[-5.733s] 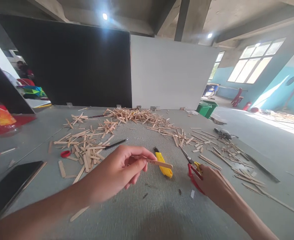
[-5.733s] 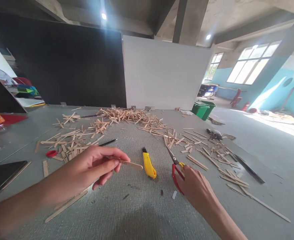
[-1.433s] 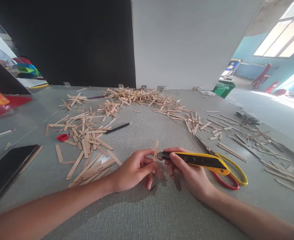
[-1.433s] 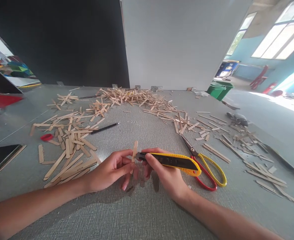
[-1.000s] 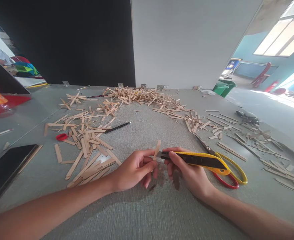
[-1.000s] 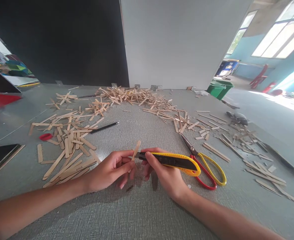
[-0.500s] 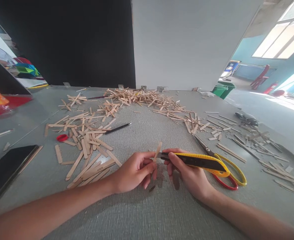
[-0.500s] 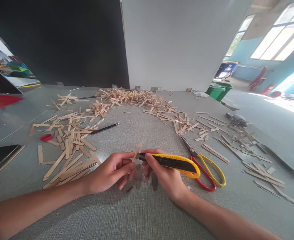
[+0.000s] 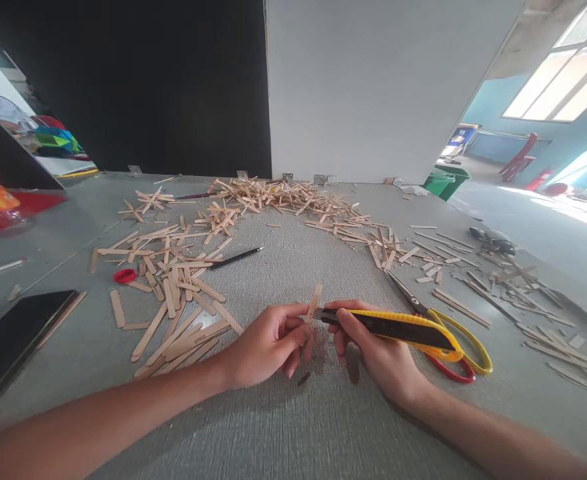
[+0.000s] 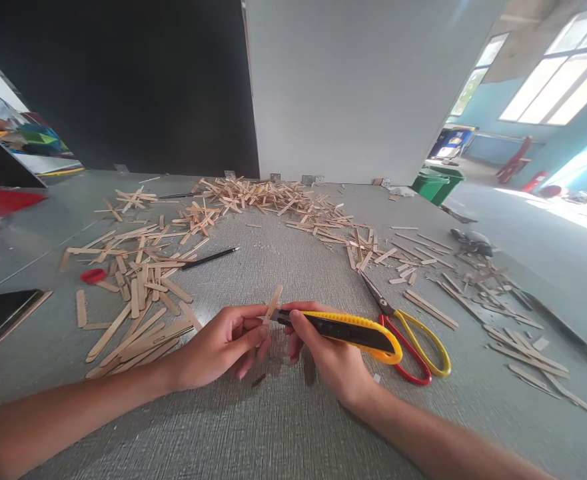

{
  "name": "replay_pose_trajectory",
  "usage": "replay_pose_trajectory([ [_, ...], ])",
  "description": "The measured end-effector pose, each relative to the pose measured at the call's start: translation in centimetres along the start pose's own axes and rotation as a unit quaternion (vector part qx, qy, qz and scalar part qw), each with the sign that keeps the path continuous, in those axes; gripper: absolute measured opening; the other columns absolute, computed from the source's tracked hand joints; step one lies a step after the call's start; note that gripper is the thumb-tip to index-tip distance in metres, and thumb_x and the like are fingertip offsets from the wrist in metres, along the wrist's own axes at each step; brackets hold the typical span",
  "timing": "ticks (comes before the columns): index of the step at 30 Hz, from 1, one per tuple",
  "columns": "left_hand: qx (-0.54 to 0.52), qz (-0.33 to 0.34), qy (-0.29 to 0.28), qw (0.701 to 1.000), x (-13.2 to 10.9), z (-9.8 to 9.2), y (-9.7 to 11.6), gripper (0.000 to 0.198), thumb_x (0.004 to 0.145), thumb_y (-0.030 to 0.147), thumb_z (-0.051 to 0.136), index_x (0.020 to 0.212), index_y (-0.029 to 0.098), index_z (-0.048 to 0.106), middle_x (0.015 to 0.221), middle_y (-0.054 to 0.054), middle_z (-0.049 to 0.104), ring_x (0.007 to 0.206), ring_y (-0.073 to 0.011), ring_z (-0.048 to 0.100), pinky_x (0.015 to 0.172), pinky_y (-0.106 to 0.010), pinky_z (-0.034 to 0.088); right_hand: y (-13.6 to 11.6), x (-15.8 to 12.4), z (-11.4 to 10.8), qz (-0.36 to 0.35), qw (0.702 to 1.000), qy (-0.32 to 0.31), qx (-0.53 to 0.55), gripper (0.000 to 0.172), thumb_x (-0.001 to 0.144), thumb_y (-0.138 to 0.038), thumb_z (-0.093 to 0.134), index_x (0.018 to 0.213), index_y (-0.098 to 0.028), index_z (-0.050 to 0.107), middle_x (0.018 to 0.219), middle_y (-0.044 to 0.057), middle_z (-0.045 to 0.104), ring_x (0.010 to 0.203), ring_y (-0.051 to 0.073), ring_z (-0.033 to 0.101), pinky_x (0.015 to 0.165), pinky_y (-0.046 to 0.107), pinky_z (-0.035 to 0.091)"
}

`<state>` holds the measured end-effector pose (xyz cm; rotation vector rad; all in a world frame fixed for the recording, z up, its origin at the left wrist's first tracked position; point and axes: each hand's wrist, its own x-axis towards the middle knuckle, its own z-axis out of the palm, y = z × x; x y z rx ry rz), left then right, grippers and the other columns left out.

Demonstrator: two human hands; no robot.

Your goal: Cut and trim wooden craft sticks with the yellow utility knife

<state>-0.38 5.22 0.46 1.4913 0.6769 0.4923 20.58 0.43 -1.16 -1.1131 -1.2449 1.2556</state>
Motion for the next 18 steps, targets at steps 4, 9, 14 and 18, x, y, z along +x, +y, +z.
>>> replay_pose_trajectory([
  [4, 0.011, -0.009, -0.001, 1.0, -0.1, 0.0, 0.2, 0.033, 0.11, 0.041, 0.054, 0.133, 0.021, 0.067, 0.08, 0.002, 0.064, 0.047, -0.0036, 0.053, 0.046, -0.015, 0.039, -0.2, 0.0, 0.0, -0.014, 1.0, -0.003, -0.012, 0.038, 0.102, -0.055, 0.062, 0.108, -0.02, 0.074, 0.062, -0.002, 0.068, 0.058, 0.012, 0.065, 0.057, 0.021, 0.053],
  [9, 0.008, -0.009, -0.008, 1.0, -0.2, 0.0, 0.4, 0.034, 0.11, 0.042, 0.053, 0.133, 0.021, 0.066, 0.08, 0.002, 0.064, 0.048, -0.0038, 0.053, 0.047, -0.016, 0.039, -0.2, -0.2, 0.0, 0.018, 1.0, -0.008, -0.005, 0.044, 0.1, -0.059, 0.062, 0.115, -0.018, 0.072, 0.064, -0.001, 0.067, 0.057, 0.013, 0.063, 0.044, 0.02, 0.047],
  [14, 0.002, -0.006, -0.019, 1.0, -0.1, -0.2, 0.2, 0.038, 0.109, 0.043, 0.055, 0.137, 0.019, 0.065, 0.079, 0.002, 0.063, 0.047, -0.0044, 0.052, 0.046, -0.017, 0.039, 0.5, 0.1, -0.3, 0.038, 0.999, -0.012, 0.029, 0.045, 0.099, -0.06, 0.063, 0.114, -0.018, 0.072, 0.065, -0.001, 0.065, 0.053, 0.012, 0.06, 0.039, 0.018, 0.045],
  [18, -0.02, 0.002, -0.04, 0.999, 0.0, -0.4, 0.1, 0.044, 0.108, 0.044, 0.056, 0.143, 0.017, 0.06, 0.077, 0.002, 0.063, 0.047, -0.0045, 0.05, 0.045, -0.016, 0.04, 1.0, 0.7, -0.4, 0.066, 0.994, 0.006, 0.088, 0.042, 0.096, -0.059, 0.069, 0.1, -0.018, 0.074, 0.064, -0.002, 0.065, 0.05, 0.01, 0.058, 0.041, 0.018, 0.043],
])
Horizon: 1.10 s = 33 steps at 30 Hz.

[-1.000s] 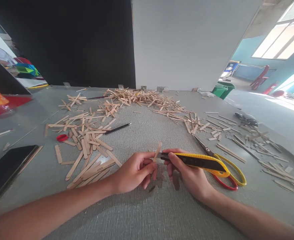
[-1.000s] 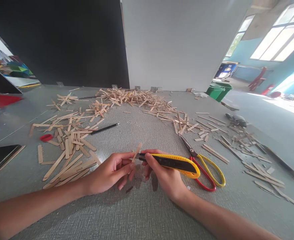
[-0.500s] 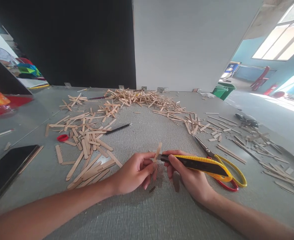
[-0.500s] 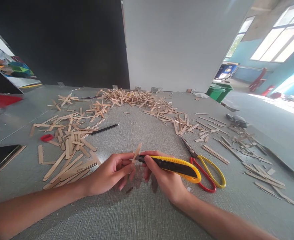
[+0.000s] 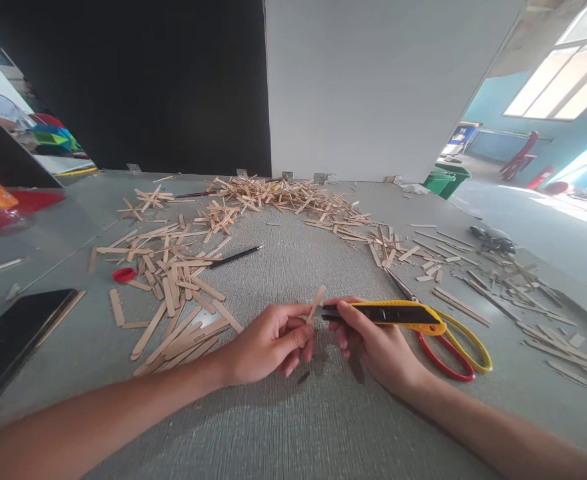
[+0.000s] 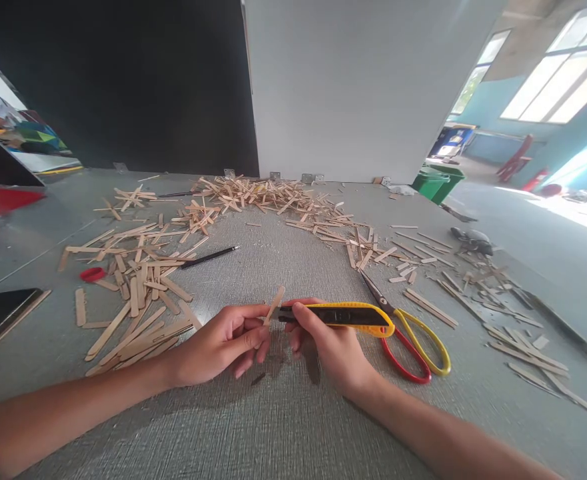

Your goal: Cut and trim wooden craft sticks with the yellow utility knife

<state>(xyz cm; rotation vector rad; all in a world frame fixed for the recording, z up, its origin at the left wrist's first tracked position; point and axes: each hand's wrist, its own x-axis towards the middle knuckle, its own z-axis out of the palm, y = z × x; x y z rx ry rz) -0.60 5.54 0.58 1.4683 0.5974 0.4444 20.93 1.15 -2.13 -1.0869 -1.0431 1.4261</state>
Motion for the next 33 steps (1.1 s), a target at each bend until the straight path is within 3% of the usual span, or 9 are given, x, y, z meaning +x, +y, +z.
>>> replay_pose_trajectory([
  [7, -0.012, 0.006, -0.021, 1.0, 0.2, -0.3, 0.0, 0.036, 0.109, 0.044, 0.056, 0.128, 0.015, 0.065, 0.08, 0.0, 0.064, 0.049, -0.0041, 0.048, 0.046, -0.018, 0.038, -0.4, 0.1, 0.3, 0.007, 0.998, -0.013, 0.056, 0.042, 0.089, -0.057, 0.076, 0.09, -0.016, 0.077, 0.063, 0.0, 0.066, 0.049, 0.01, 0.058, 0.046, 0.02, 0.048],
  [10, -0.018, 0.007, -0.018, 1.0, 0.2, -0.2, 0.1, 0.033, 0.108, 0.045, 0.057, 0.115, 0.014, 0.066, 0.079, 0.001, 0.062, 0.049, -0.0048, 0.048, 0.045, -0.018, 0.037, -0.6, 0.1, 0.6, 0.02, 0.997, -0.013, 0.078, 0.043, 0.083, -0.057, 0.082, 0.089, -0.015, 0.077, 0.065, 0.0, 0.068, 0.048, 0.011, 0.059, 0.042, 0.021, 0.05],
  [12, -0.024, 0.003, -0.016, 1.0, 0.2, -0.1, 0.1, 0.033, 0.107, 0.046, 0.057, 0.117, 0.015, 0.063, 0.077, 0.002, 0.061, 0.05, -0.0058, 0.048, 0.045, -0.019, 0.037, -0.7, 0.1, 0.6, 0.015, 0.996, 0.003, 0.092, 0.045, 0.082, -0.059, 0.082, 0.089, -0.015, 0.075, 0.064, 0.0, 0.068, 0.042, 0.01, 0.057, 0.037, 0.021, 0.048],
  [15, -0.033, 0.001, 0.018, 0.999, 0.0, 0.2, 0.2, 0.034, 0.107, 0.047, 0.057, 0.128, 0.02, 0.05, 0.077, 0.004, 0.062, 0.05, -0.0071, 0.049, 0.047, -0.019, 0.038, -0.9, 0.1, 0.7, -0.026, 0.993, 0.057, 0.096, 0.054, 0.091, -0.065, 0.07, 0.117, -0.017, 0.07, 0.063, -0.001, 0.068, 0.034, 0.009, 0.051, 0.031, 0.019, 0.042],
  [17, -0.013, 0.002, 0.036, 0.999, -0.3, 0.5, 0.2, 0.029, 0.11, 0.046, 0.052, 0.126, 0.023, 0.046, 0.076, 0.006, 0.06, 0.051, -0.0076, 0.047, 0.049, -0.02, 0.039, -1.0, 0.0, 0.8, -0.048, 0.993, 0.072, 0.082, 0.058, 0.097, -0.065, 0.062, 0.135, -0.021, 0.059, 0.069, -0.001, 0.072, 0.037, 0.011, 0.055, 0.032, 0.019, 0.045],
  [20, 0.096, 0.031, 0.05, 0.994, -0.7, 0.9, 0.0, 0.024, 0.113, 0.042, 0.043, 0.121, 0.022, 0.052, 0.071, 0.007, 0.056, 0.053, -0.0085, 0.045, 0.052, -0.021, 0.037, -1.3, -0.4, 1.0, -0.076, 0.996, 0.033, 0.027, 0.05, 0.1, -0.06, 0.061, 0.133, -0.022, 0.058, 0.078, 0.001, 0.074, 0.044, 0.012, 0.062, 0.038, 0.022, 0.052],
  [25, 0.247, 0.115, 0.085, 0.958, -1.0, 1.1, -0.6, 0.027, 0.113, 0.031, 0.041, 0.12, 0.019, 0.064, 0.07, 0.004, 0.061, 0.058, -0.0098, 0.052, 0.058, -0.023, 0.041, -1.8, -1.4, 1.4, -0.084, 0.996, -0.011, -0.034, 0.029, 0.1, -0.047, 0.068, 0.111, -0.022, 0.058, 0.07, -0.002, 0.071, 0.043, 0.012, 0.065, 0.038, 0.018, 0.05],
  [29, 0.324, 0.196, 0.161, 0.911, -1.1, 1.3, -1.0, 0.02, 0.11, 0.021, 0.051, 0.121, 0.021, 0.068, 0.096, -0.003, 0.077, 0.083, -0.0148, 0.072, 0.075, -0.026, 0.052, -1.9, -1.4, 1.5, -0.081, 0.996, -0.007, -0.024, 0.029, 0.099, -0.047, 0.068, 0.108, -0.024, 0.054, 0.071, -0.002, 0.071, 0.045, 0.013, 0.067, 0.037, 0.018, 0.05],
  [33, 0.374, 0.278, 0.18, 0.866, -1.2, 1.5, -1.2, 0.02, 0.109, 0.013, 0.053, 0.12, 0.022, 0.067, 0.107, -0.004, 0.079, 0.095, -0.0161, 0.075, 0.084, -0.027, 0.056, -1.6, -1.2, 1.7, -0.088, 0.996, -0.008, -0.027, 0.03, 0.098, -0.049, 0.068, 0.106, -0.024, 0.054, 0.068, -0.003, 0.07, 0.04, 0.012, 0.065, 0.034, 0.017, 0.049],
])
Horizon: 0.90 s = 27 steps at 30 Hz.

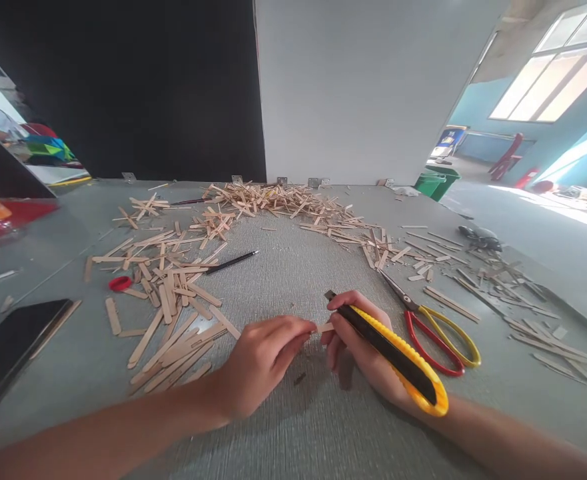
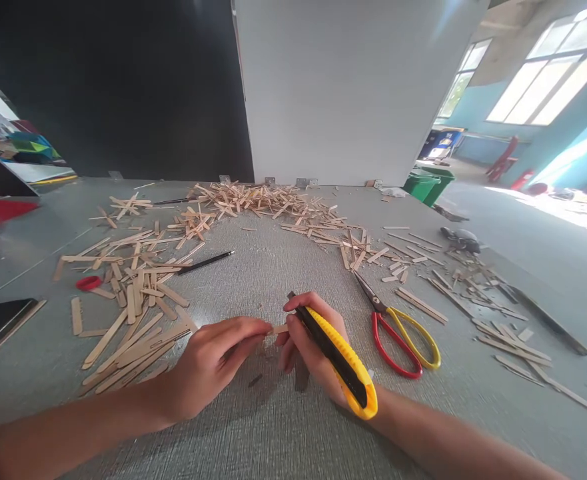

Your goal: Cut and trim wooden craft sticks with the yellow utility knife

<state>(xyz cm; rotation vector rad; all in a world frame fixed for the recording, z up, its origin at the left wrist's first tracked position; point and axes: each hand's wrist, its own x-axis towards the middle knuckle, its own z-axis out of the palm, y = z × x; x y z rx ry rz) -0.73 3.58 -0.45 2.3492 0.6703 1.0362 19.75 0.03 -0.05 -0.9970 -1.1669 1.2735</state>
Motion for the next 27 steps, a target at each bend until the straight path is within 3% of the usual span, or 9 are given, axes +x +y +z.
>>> replay_pose_trajectory([
  [3, 0.025, 0.014, 0.007, 1.0, 0.0, 0.0, 0.0, 0.018, 0.108, 0.014, 0.053, 0.116, 0.022, 0.067, 0.103, -0.004, 0.079, 0.092, -0.017, 0.076, 0.082, -0.028, 0.057, 0.3, 0.0, 0.0, -0.002, 1.0, -0.003, 0.004, 0.029, 0.099, -0.049, 0.067, 0.106, -0.024, 0.055, 0.069, -0.002, 0.07, 0.044, 0.013, 0.067, 0.035, 0.017, 0.05],
  [12, 0.105, -0.026, -0.03, 0.994, -0.1, 0.3, -0.3, 0.011, 0.107, 0.013, 0.054, 0.102, 0.02, 0.06, 0.091, -0.002, 0.071, 0.083, -0.0194, 0.07, 0.074, -0.032, 0.054, 1.2, -0.2, -0.1, 0.017, 0.998, -0.045, -0.037, 0.03, 0.102, -0.052, 0.061, 0.111, -0.024, 0.054, 0.071, -0.002, 0.07, 0.046, 0.013, 0.068, 0.041, 0.018, 0.053],
  [17, 0.176, 0.016, -0.063, 0.982, -0.2, 0.2, -0.3, 0.023, 0.103, 0.001, 0.041, 0.102, 0.021, 0.052, 0.092, -0.004, 0.063, 0.085, -0.0224, 0.062, 0.071, -0.034, 0.051, 1.2, -0.4, -0.1, 0.019, 0.994, -0.084, -0.067, 0.028, 0.106, -0.052, 0.055, 0.11, -0.024, 0.053, 0.064, -0.004, 0.069, 0.047, 0.013, 0.068, 0.047, 0.019, 0.055],
  [27, 0.183, 0.007, -0.116, 0.976, -0.5, 0.3, -0.6, 0.032, 0.092, -0.007, 0.035, 0.099, 0.023, 0.042, 0.097, -0.004, 0.056, 0.09, -0.0238, 0.053, 0.075, -0.037, 0.051, 1.5, -0.3, -0.2, 0.027, 0.994, -0.096, -0.053, 0.03, 0.105, -0.052, 0.057, 0.113, -0.024, 0.052, 0.073, -0.002, 0.071, 0.05, 0.014, 0.071, 0.047, 0.021, 0.056],
])
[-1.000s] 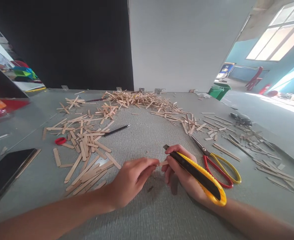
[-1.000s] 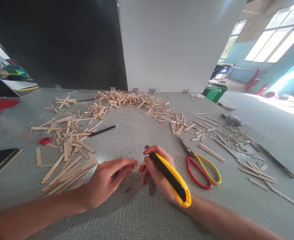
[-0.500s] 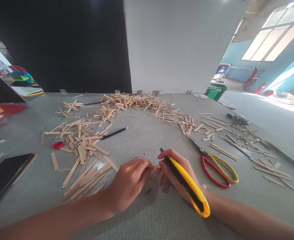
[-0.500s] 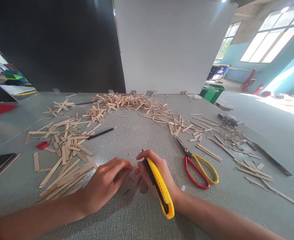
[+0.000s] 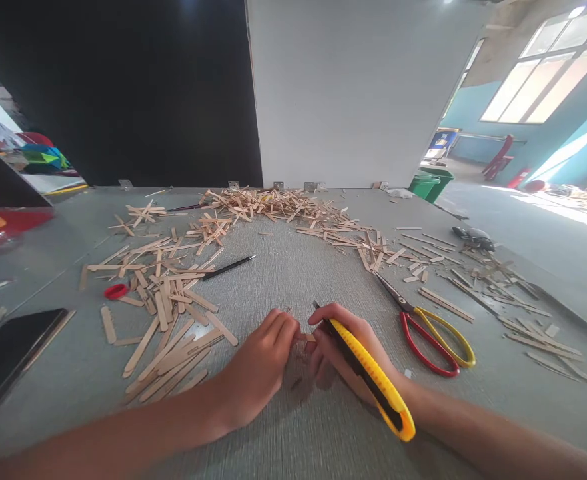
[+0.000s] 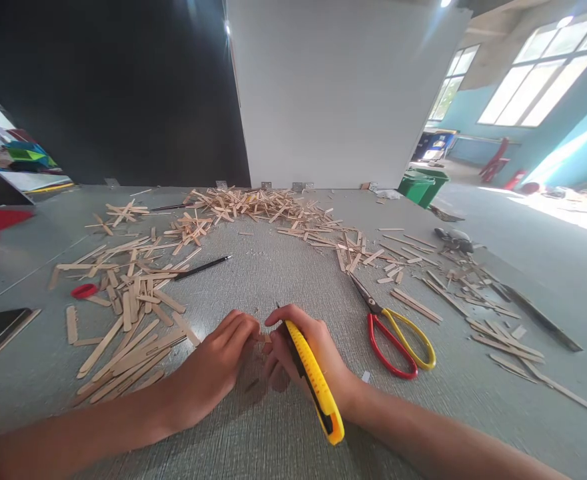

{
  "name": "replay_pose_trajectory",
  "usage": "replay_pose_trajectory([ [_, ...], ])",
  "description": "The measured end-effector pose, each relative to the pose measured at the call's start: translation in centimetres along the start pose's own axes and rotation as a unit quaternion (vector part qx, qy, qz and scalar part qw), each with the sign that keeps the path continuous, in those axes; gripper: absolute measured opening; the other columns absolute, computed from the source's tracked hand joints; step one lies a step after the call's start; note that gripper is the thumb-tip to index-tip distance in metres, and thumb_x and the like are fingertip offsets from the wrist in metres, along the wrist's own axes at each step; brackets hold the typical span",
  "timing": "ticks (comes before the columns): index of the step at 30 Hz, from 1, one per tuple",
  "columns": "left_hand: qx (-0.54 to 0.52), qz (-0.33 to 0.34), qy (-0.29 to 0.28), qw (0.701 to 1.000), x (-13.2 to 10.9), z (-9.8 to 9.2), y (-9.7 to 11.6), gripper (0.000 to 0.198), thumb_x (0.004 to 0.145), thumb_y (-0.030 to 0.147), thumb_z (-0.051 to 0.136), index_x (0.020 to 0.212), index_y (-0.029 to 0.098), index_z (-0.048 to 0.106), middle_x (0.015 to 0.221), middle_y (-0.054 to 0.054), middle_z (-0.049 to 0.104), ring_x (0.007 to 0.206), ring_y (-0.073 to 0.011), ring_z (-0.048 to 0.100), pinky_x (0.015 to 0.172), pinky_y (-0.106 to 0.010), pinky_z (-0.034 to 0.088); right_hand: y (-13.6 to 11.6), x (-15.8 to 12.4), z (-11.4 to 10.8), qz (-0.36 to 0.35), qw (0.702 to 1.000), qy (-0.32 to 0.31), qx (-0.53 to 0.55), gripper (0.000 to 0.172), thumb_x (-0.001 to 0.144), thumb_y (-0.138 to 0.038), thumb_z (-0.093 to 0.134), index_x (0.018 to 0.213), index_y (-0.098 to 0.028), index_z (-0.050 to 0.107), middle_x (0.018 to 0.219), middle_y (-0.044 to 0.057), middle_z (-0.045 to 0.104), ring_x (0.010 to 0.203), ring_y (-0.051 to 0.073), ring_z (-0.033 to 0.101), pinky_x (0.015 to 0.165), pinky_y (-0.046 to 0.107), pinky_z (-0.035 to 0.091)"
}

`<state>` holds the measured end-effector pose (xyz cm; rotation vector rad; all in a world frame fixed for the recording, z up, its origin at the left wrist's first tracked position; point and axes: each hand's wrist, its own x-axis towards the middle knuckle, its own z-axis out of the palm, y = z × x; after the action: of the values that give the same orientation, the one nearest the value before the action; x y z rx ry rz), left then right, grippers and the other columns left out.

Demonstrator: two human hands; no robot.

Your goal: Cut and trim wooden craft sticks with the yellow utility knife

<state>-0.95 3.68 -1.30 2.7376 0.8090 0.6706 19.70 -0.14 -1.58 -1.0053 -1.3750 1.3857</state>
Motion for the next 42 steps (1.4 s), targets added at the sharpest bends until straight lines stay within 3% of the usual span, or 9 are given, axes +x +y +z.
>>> replay_pose_trajectory([
  [4, 0.007, 0.001, 0.021, 1.0, 0.2, -0.1, 0.0, 0.036, 0.089, -0.011, 0.034, 0.1, 0.022, 0.044, 0.096, -0.004, 0.056, 0.09, -0.0227, 0.053, 0.074, -0.035, 0.05, -0.4, 0.2, 0.1, 0.001, 1.0, 0.012, 0.02, 0.031, 0.102, -0.052, 0.06, 0.111, -0.024, 0.052, 0.075, -0.002, 0.071, 0.053, 0.016, 0.074, 0.045, 0.022, 0.057],
  [10, -0.114, -0.045, 0.082, 0.989, 0.5, -0.4, -0.1, 0.018, 0.109, 0.006, 0.044, 0.103, 0.021, 0.052, 0.093, 0.0, 0.058, 0.088, -0.0168, 0.057, 0.079, -0.03, 0.049, -0.5, 0.3, -0.1, -0.026, 0.999, 0.041, 0.0, 0.029, 0.103, -0.05, 0.06, 0.112, -0.024, 0.052, 0.077, 0.0, 0.074, 0.055, 0.017, 0.075, 0.048, 0.024, 0.058],
  [16, -0.109, -0.008, 0.1, 0.989, 0.2, 0.0, -0.5, 0.02, 0.108, 0.005, 0.047, 0.116, 0.019, 0.058, 0.102, -0.003, 0.066, 0.098, -0.0177, 0.061, 0.085, -0.031, 0.052, -0.4, 0.1, -0.1, -0.014, 0.999, 0.041, 0.0, 0.027, 0.105, -0.049, 0.058, 0.113, -0.024, 0.052, 0.075, 0.0, 0.075, 0.056, 0.015, 0.073, 0.048, 0.021, 0.057],
  [23, 0.027, 0.067, 0.101, 0.992, 0.1, -0.6, 0.0, 0.018, 0.106, 0.004, 0.045, 0.116, 0.013, 0.058, 0.1, -0.009, 0.072, 0.094, -0.0246, 0.072, 0.081, -0.039, 0.062, 0.1, 0.0, -0.2, -0.032, 0.999, 0.024, -0.02, 0.02, 0.106, -0.045, 0.059, 0.113, -0.026, 0.055, 0.076, 0.0, 0.074, 0.064, 0.017, 0.075, 0.055, 0.024, 0.06],
  [28, 0.088, 0.091, 0.104, 0.987, 0.1, -0.8, 0.1, 0.018, 0.106, 0.005, 0.041, 0.114, 0.012, 0.056, 0.095, -0.011, 0.073, 0.089, -0.0256, 0.075, 0.075, -0.038, 0.064, 0.5, -0.2, -0.5, -0.072, 0.995, 0.006, -0.071, 0.012, 0.103, -0.031, 0.063, 0.113, -0.028, 0.057, 0.077, -0.002, 0.074, 0.066, 0.017, 0.075, 0.063, 0.027, 0.062],
  [32, 0.178, 0.091, 0.096, 0.975, 0.2, -0.6, 0.3, 0.021, 0.104, 0.002, 0.038, 0.102, 0.014, 0.055, 0.085, -0.008, 0.068, 0.078, -0.0236, 0.072, 0.066, -0.035, 0.062, 0.1, -0.2, -0.5, -0.111, 0.985, 0.002, -0.131, 0.016, 0.099, -0.02, 0.065, 0.111, -0.028, 0.059, 0.08, -0.003, 0.074, 0.068, 0.015, 0.073, 0.065, 0.025, 0.058],
  [36, 0.285, 0.101, 0.089, 0.949, 0.6, -0.7, 1.0, 0.033, 0.101, -0.003, 0.031, 0.087, 0.017, 0.053, 0.077, -0.005, 0.061, 0.066, -0.0209, 0.065, 0.059, -0.032, 0.058, -0.4, 0.0, -0.3, -0.133, 0.98, 0.0, -0.148, 0.004, 0.103, -0.024, 0.06, 0.106, -0.027, 0.058, 0.08, -0.002, 0.072, 0.068, 0.015, 0.072, 0.064, 0.024, 0.055],
  [42, 0.31, 0.095, 0.098, 0.941, 0.9, -0.6, 1.6, 0.039, 0.103, -0.001, 0.026, 0.079, 0.019, 0.051, 0.072, -0.004, 0.055, 0.062, -0.0205, 0.058, 0.053, -0.032, 0.053, -0.6, 0.0, -0.3, -0.139, 0.98, 0.001, -0.145, 0.01, 0.099, -0.017, 0.061, 0.103, -0.026, 0.058, 0.079, -0.003, 0.071, 0.069, 0.015, 0.072, 0.064, 0.024, 0.055],
])
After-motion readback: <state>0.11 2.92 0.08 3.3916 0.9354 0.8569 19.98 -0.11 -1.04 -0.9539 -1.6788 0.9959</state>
